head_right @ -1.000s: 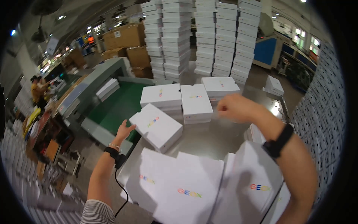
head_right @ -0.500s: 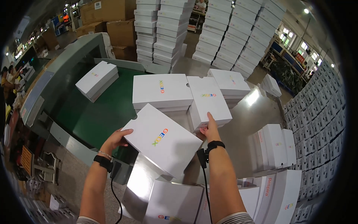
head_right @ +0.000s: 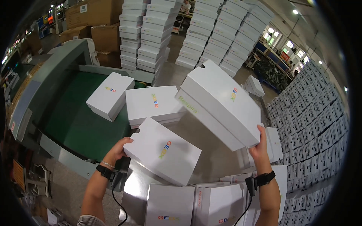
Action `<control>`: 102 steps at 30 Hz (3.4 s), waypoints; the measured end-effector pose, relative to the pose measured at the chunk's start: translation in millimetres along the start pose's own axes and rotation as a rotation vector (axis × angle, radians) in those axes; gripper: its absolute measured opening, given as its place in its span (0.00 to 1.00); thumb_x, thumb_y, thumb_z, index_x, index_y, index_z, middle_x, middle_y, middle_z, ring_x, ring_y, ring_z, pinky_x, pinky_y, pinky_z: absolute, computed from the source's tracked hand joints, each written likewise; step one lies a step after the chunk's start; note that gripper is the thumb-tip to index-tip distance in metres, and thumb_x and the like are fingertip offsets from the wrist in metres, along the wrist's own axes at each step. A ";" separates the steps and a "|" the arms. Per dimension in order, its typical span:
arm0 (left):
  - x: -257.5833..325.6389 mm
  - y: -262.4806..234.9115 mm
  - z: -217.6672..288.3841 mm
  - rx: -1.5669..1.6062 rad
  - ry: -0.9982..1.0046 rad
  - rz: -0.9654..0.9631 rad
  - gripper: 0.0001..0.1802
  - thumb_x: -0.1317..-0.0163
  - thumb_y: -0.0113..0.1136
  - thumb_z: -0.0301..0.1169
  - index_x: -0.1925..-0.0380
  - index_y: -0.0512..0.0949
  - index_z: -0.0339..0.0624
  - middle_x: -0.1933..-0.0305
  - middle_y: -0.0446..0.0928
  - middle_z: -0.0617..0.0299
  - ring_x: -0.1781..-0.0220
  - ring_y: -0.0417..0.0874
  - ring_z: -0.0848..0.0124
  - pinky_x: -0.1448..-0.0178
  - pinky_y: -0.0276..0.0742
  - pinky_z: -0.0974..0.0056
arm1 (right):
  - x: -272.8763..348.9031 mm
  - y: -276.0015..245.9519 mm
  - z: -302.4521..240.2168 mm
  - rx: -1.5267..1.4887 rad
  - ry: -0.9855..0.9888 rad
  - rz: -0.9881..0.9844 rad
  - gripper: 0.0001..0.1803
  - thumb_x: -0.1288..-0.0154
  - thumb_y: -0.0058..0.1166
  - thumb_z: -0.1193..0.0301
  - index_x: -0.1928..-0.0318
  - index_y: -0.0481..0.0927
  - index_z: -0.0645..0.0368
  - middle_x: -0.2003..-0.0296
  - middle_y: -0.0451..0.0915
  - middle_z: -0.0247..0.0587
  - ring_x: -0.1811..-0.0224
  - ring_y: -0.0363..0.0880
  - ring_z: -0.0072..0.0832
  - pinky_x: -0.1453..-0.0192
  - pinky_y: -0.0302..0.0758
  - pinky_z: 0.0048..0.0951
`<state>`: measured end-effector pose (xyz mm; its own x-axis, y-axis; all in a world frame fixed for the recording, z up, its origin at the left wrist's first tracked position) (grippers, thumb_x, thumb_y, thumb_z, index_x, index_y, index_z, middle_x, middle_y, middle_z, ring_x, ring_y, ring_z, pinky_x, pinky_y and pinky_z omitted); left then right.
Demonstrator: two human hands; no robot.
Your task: Move and stack shoe boxes on a table and in storage stacks.
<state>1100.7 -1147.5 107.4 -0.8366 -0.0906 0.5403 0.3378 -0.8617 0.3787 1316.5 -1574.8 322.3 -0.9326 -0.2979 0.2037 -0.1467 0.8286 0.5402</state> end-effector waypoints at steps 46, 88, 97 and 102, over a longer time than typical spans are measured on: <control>53.5 215.2 27.2 -0.164 0.000 -0.464 0.48 0.55 0.62 0.31 0.37 0.43 0.55 0.45 0.63 0.56 0.42 0.65 0.58 0.60 0.71 0.39 | 33.0 30.8 26.9 1.215 -0.167 0.015 0.35 0.57 0.63 0.60 0.50 0.66 0.66 0.55 0.72 0.54 0.54 0.73 0.35 0.51 0.67 0.27; 524.6 298.0 -141.5 0.155 0.954 -0.376 0.32 0.46 0.55 0.44 0.46 0.62 0.35 0.45 0.67 0.50 0.44 0.68 0.55 0.40 0.63 0.54 | 622.9 68.9 -139.8 1.189 -1.796 -0.696 0.16 0.68 0.66 0.67 0.76 0.78 0.62 0.56 0.67 0.47 0.53 0.66 0.38 0.53 0.66 0.34; 512.9 286.4 -136.5 0.047 0.962 -0.299 0.32 0.47 0.57 0.44 0.46 0.63 0.35 0.45 0.67 0.49 0.44 0.68 0.55 0.41 0.63 0.54 | 556.3 58.0 -114.6 1.446 -1.771 -0.624 0.16 0.68 0.64 0.67 0.76 0.76 0.63 0.54 0.66 0.49 0.51 0.64 0.40 0.53 0.63 0.37; 464.5 332.5 -127.2 0.032 0.944 -0.424 0.32 0.48 0.57 0.43 0.46 0.63 0.36 0.45 0.67 0.49 0.44 0.68 0.55 0.41 0.63 0.54 | 480.7 -33.1 15.1 1.996 -1.413 -0.576 0.12 0.55 0.45 0.72 0.71 0.76 0.66 0.51 0.66 0.57 0.48 0.63 0.48 0.48 0.61 0.51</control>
<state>769.6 -1539.7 388.7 -0.8826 -0.1496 -0.4458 -0.0633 -0.9016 0.4279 868.1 -1738.3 390.0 -0.1723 -0.8800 -0.4426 0.4314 0.3366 -0.8370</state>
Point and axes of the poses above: each hand's wrist, its own x-axis away from the middle knuckle, its own y-axis out of the palm, z = x × y, the point moved 6 cm from there along -x, towards the middle knuckle
